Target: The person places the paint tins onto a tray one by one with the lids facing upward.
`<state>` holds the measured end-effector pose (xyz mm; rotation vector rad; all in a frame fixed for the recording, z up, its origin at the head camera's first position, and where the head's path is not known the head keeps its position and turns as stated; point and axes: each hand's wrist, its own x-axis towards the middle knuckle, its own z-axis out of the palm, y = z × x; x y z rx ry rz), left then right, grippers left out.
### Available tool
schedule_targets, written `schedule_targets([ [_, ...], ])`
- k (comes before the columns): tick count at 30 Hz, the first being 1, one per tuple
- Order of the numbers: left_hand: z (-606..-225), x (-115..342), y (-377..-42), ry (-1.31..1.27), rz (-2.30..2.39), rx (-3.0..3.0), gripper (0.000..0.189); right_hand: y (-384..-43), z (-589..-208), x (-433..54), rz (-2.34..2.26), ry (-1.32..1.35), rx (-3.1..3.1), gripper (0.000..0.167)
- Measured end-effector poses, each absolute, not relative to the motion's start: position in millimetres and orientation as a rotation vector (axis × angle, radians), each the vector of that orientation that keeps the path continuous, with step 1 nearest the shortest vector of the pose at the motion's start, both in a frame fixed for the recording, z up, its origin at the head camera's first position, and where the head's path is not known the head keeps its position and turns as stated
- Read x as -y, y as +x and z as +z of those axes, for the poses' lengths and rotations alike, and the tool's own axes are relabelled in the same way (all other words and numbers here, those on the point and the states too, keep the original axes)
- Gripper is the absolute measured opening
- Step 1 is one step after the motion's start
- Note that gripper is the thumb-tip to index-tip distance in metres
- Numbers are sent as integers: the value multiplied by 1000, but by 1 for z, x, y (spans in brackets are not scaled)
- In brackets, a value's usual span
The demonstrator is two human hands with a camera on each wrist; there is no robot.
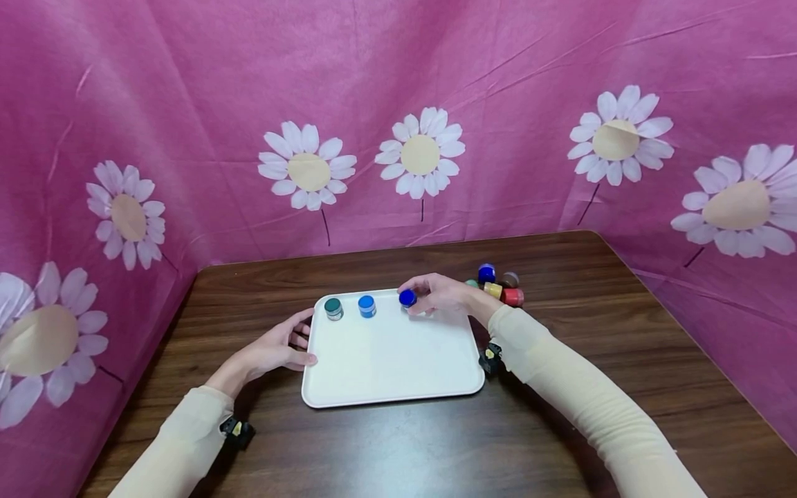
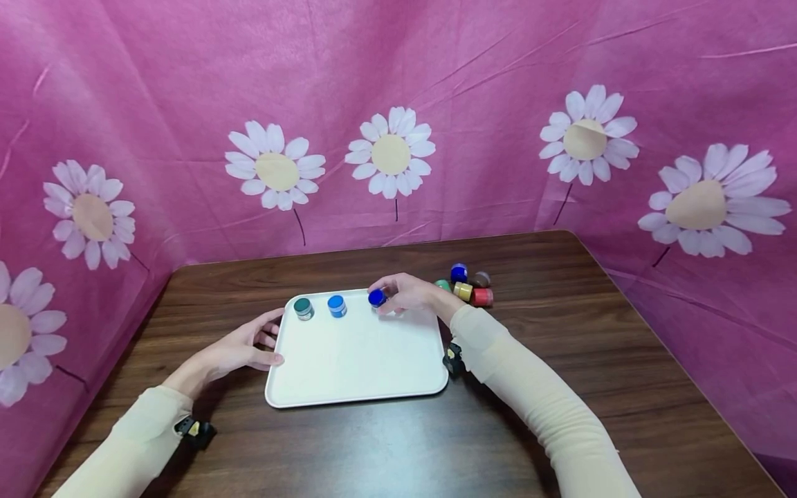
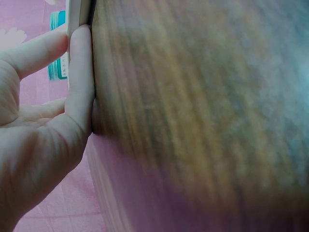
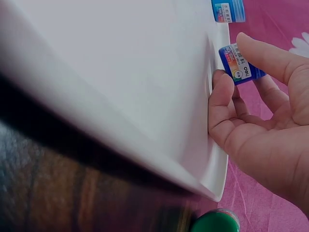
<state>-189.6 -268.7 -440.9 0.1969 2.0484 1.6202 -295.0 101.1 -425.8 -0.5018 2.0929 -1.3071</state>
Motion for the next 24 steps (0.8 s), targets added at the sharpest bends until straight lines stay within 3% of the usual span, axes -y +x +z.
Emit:
schedule_targets([
  [24, -440, 268, -189, 202, 1633, -2050, 100, -297, -429, -101, -1258, -545, -2127, 49],
])
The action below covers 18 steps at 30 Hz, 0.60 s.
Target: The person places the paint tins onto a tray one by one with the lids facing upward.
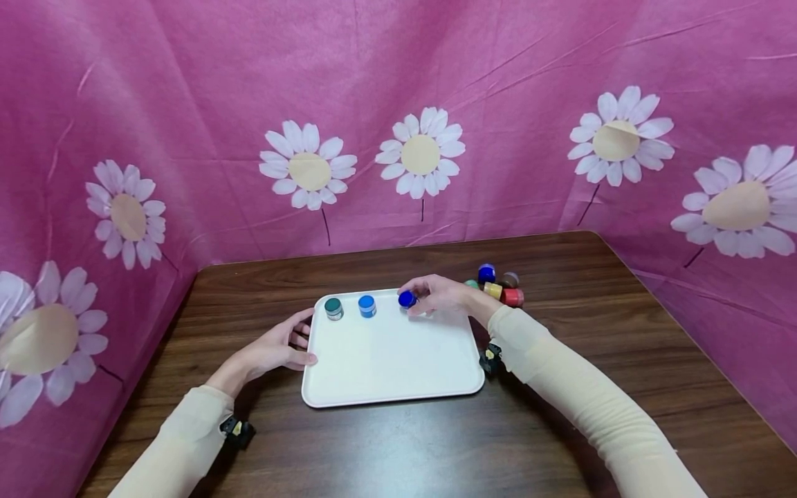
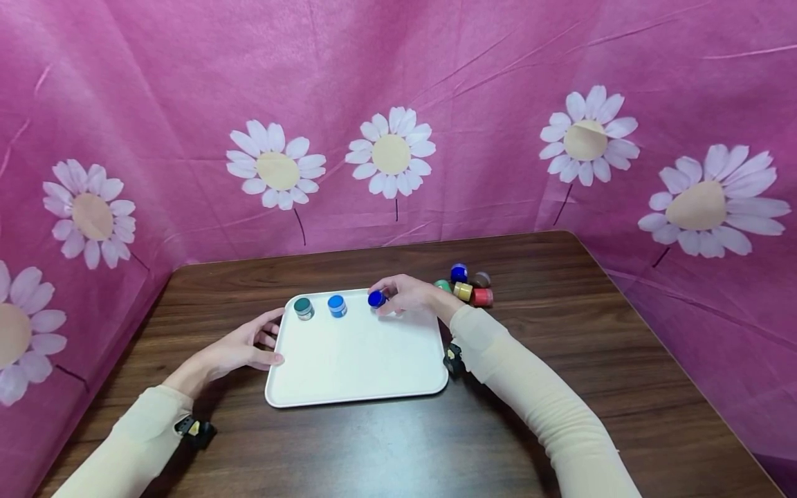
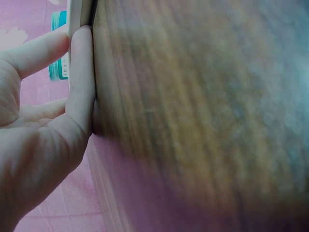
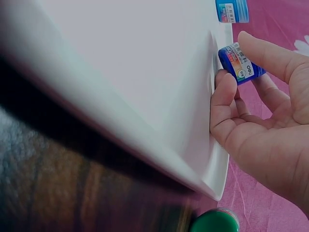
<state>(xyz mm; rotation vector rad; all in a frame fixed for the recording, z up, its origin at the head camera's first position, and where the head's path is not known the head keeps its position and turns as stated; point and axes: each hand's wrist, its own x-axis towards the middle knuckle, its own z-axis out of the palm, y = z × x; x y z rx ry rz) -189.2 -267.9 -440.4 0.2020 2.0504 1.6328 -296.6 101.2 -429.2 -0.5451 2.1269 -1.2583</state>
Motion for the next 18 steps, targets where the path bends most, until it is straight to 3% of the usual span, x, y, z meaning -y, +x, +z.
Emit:
schedule_targets([
  [18, -441, 268, -190, 202, 1632, -2051, 101, -294, -429, -102, -1250, -530, -2116, 49],
])
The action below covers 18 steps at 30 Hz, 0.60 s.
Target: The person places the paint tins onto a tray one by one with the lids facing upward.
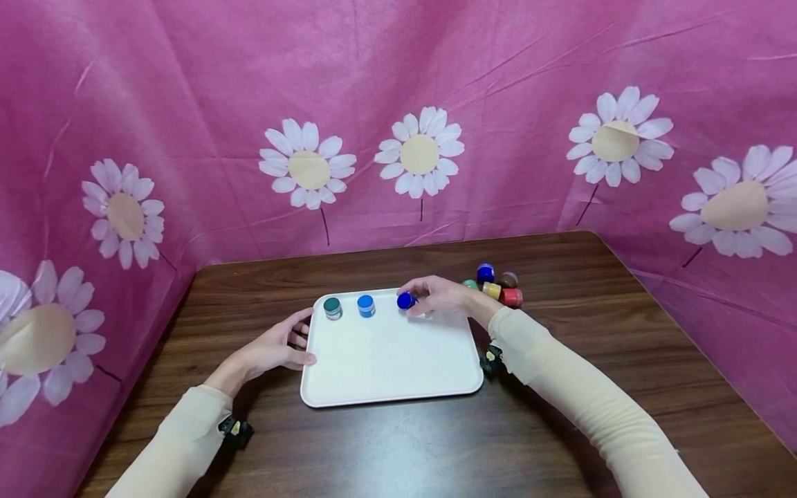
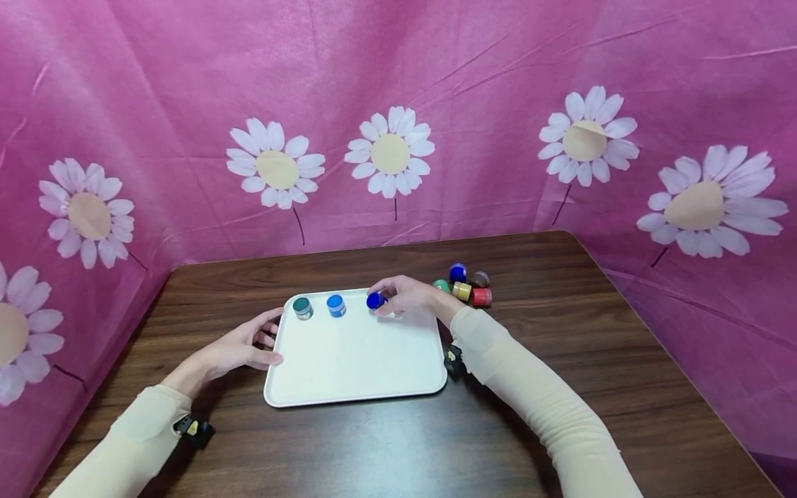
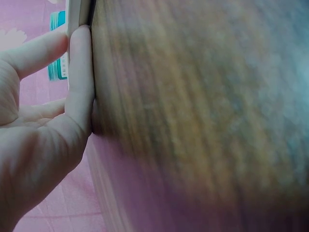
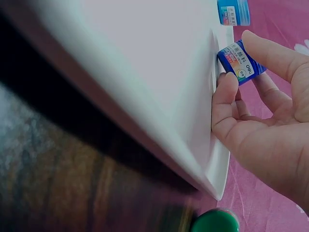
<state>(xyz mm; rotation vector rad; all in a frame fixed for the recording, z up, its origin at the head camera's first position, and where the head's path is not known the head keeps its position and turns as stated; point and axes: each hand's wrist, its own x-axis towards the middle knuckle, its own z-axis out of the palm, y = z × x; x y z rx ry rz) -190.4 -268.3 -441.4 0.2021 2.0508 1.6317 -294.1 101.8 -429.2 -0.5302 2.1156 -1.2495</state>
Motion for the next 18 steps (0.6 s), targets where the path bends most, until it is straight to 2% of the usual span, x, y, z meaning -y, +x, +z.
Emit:
schedule_targets([
  [18, -441, 268, -191, 199, 1618, -2047, 101, -292, -427, -100, -1237, -560, -2121, 48],
])
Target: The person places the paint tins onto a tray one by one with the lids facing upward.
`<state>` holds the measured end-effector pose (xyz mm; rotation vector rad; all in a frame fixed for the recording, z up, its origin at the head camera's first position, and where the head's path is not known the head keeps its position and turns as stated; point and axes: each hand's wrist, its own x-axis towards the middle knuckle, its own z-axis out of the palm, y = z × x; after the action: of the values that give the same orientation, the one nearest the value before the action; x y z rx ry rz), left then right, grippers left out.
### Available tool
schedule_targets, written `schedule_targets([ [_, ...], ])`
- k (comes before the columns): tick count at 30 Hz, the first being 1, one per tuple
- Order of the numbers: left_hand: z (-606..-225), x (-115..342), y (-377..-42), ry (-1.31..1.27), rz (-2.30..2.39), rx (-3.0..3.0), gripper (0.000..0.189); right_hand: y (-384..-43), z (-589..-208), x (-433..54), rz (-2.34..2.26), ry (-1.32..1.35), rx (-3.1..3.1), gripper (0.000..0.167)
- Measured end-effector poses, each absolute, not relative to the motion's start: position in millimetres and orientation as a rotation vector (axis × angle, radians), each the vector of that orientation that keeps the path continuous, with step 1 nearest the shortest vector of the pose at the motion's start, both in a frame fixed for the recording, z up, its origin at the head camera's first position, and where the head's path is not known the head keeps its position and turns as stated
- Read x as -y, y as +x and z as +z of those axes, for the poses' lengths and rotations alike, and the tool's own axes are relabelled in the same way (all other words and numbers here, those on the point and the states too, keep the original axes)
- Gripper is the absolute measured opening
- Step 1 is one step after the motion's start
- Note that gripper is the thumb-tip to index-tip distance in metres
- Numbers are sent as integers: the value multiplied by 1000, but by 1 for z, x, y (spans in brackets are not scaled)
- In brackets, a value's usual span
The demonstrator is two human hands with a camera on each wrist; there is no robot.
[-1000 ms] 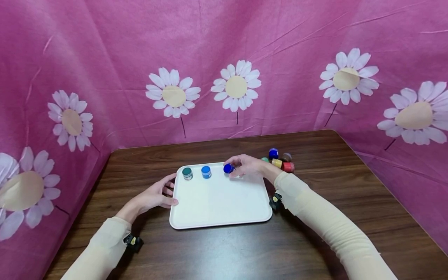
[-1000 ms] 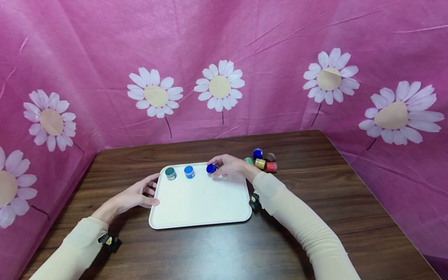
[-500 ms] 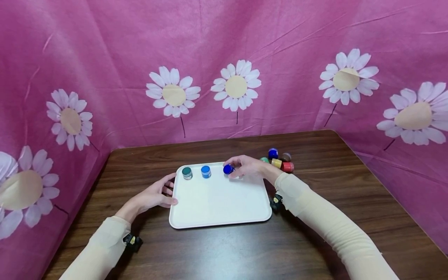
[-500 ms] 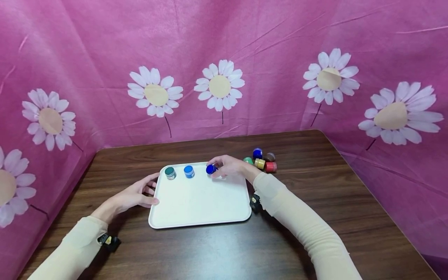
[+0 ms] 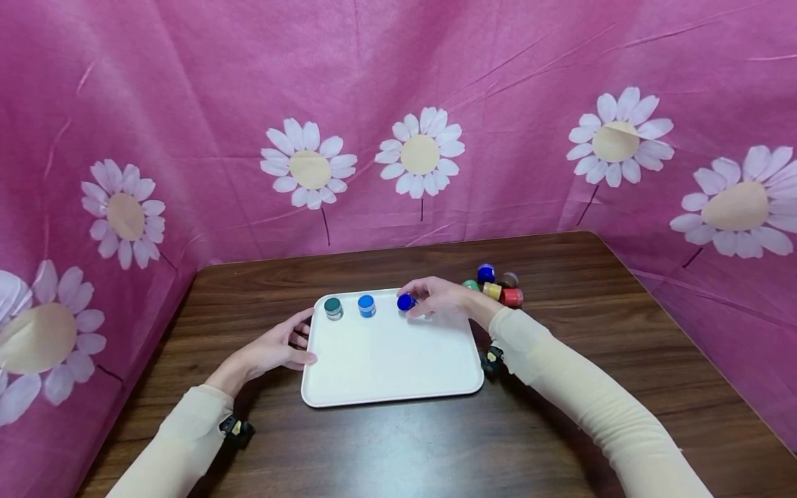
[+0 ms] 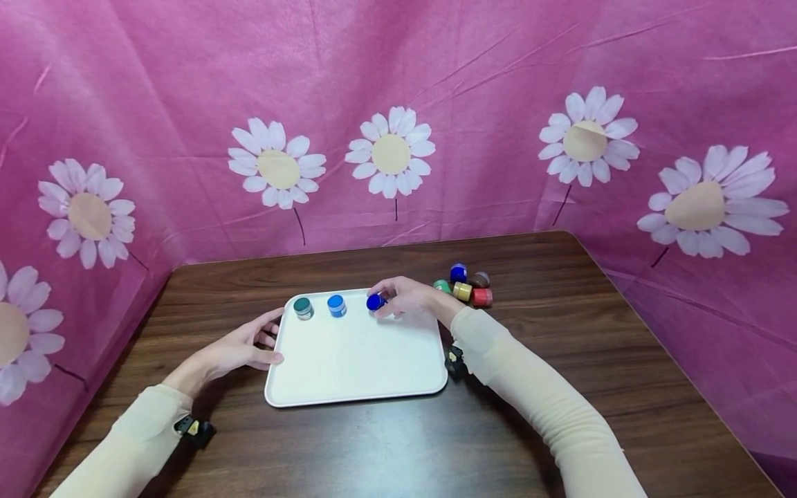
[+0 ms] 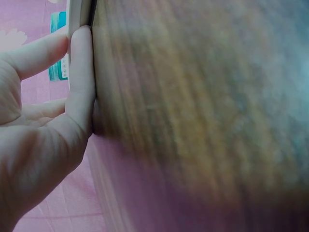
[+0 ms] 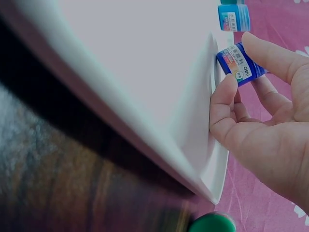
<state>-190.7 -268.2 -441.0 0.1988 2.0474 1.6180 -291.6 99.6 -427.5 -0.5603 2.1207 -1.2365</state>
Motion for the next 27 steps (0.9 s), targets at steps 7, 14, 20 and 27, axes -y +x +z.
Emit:
schedule_targets([
  [7, -441, 269, -193, 186, 1592, -2074, 100, -290, -426, -99, -1262, -530, -2112, 47],
  [14, -441, 268, -192, 196, 1601, -2064, 101, -291, -429, -100, -1282, -513, -2105, 46],
  [20, -440, 267, -192, 203, 1602, -2069, 101, -291, -429, -101, -1280, -530, -2104, 49],
  [27, -439, 267, -191, 200, 1596, -2071, 101, -292, -430, -102, -1279, -534, -2108, 53],
])
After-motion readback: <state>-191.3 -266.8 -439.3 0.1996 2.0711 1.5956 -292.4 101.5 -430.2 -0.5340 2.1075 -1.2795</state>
